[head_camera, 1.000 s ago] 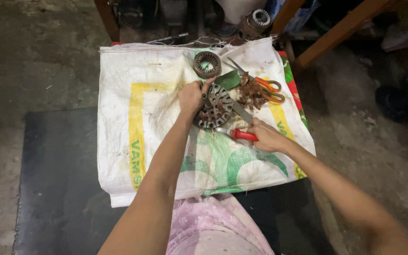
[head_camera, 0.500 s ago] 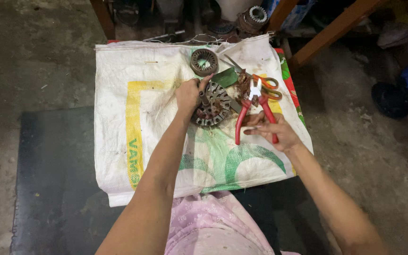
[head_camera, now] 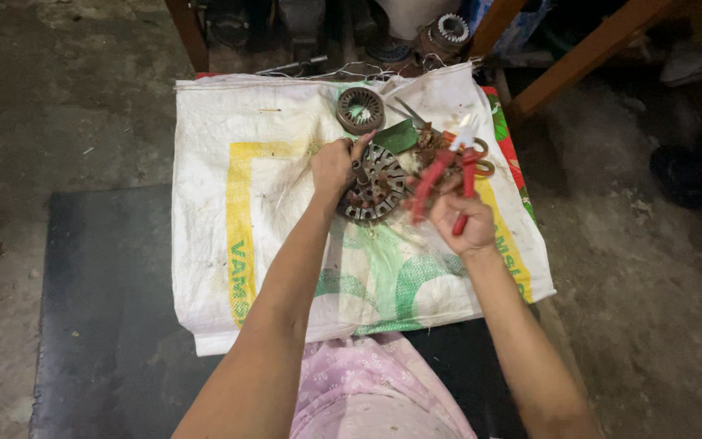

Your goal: The person uses red pliers to scrape and remove debris from a circular metal component with radial slots. The person holds the component steady with one hand while using the pliers to pick out material from the slots, working methodically around the object.

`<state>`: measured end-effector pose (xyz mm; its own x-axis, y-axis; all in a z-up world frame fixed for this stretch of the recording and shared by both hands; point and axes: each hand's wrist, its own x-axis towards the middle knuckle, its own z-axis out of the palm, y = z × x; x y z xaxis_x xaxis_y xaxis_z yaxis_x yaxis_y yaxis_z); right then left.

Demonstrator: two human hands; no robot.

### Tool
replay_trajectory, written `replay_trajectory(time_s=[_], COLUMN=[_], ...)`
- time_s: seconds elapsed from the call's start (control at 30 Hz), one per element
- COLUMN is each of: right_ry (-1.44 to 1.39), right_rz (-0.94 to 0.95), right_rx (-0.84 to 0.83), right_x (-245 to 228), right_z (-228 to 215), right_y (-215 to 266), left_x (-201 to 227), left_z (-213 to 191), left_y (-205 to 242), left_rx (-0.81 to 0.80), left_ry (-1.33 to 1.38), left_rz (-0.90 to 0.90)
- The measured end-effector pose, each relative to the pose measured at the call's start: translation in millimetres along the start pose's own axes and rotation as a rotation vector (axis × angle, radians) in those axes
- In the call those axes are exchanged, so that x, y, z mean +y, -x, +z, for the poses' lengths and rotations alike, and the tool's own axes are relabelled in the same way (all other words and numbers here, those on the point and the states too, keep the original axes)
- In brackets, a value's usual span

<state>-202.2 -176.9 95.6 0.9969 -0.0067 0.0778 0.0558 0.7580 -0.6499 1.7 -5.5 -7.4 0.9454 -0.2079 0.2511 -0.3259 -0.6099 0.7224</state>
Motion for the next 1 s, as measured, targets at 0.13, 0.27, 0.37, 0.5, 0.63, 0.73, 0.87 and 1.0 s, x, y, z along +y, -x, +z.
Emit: replay_trajectory(time_s=[0.13, 0.27, 0.37, 0.5, 0.63, 0.73, 0.87, 1.0], right_ry=[0.266, 1.438, 2.013, 2.168, 2.571, 2.469, 2.234, 2.339], right_rz=[-0.031, -0.207, -0.428, -0.831, -0.525, -0.529, -0.739, -0.571], right_rx=[0.041, 0.196, 0.216, 0.18, 0.054, 0.213, 0.287, 0.106], right_x=[-23, -50, -52, -27, -23, -35, -34, -15], right_z=[16, 33, 46, 48, 36, 36, 34, 13], right_y=[1, 9, 13, 11, -1, -10, -4, -5], left_x=[3, 7, 10, 7, 2, 3, 7, 12], left_z=[-6, -10, -14, -12, -5, -9, -12, -20], left_y=[-1, 4, 1, 3, 1, -10, 3, 0], left_rx=[0.062, 0.019, -0.041, 0.016, 0.045, 0.044, 0.008, -0.039], left_ry=[-0.02, -0.003, -0.002, 0.028, 0.011, -0.011, 0.008, 0.008], left_rz=[0.061, 0.008, -0.031, 0.019, 0.041, 0.032, -0.001, -0.014])
